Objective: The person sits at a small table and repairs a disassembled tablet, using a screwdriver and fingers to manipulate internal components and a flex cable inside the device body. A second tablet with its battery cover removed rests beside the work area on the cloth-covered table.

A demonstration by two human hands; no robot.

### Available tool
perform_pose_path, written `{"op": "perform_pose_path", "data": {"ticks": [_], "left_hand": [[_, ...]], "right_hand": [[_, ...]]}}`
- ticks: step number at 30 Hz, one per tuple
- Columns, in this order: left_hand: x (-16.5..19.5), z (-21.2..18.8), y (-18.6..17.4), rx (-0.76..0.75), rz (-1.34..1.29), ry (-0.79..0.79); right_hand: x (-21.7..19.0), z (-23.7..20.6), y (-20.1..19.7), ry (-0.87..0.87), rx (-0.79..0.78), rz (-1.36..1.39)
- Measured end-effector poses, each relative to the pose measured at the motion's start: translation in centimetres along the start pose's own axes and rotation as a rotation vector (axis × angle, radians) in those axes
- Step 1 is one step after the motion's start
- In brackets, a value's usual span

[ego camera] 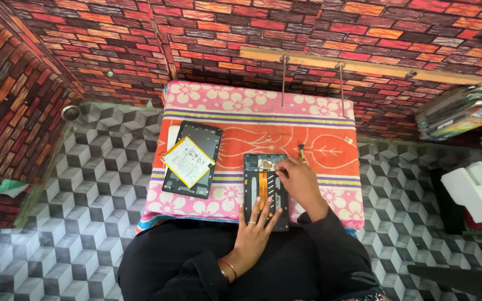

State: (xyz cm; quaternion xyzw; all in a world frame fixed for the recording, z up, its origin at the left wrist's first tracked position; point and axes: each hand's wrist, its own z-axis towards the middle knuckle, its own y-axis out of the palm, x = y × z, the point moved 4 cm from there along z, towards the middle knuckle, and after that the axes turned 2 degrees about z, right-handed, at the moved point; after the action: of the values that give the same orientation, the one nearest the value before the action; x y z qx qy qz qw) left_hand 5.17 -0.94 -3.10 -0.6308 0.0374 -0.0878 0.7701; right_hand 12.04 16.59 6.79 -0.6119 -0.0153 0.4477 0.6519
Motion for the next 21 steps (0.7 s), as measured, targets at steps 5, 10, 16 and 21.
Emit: {"op": "perform_pose_path", "data": {"ticks": [5,10,16,21], "left_hand": [[-0.1,0.0,0.1,0.004,0.013,0.0],[-0.1,-0.1,0.0,0.024,-0.004,0.006],[-0.2,-0.1,0.0,0.012,-0.006,0.006],[-0.2,-0.1,0.2,0.005,-0.016,0.004]], "right_hand": [[0.3,0.0,0.6,-0.02,-0.005,-0.078],[0.3,-0.1,0.8,-0.056,0.034,-0.078],[1.1,0.1,1.2,0.067,-0.015,-0.015],[1.4,0.3,1.8,-0.011,0.011,-0.142]]}}
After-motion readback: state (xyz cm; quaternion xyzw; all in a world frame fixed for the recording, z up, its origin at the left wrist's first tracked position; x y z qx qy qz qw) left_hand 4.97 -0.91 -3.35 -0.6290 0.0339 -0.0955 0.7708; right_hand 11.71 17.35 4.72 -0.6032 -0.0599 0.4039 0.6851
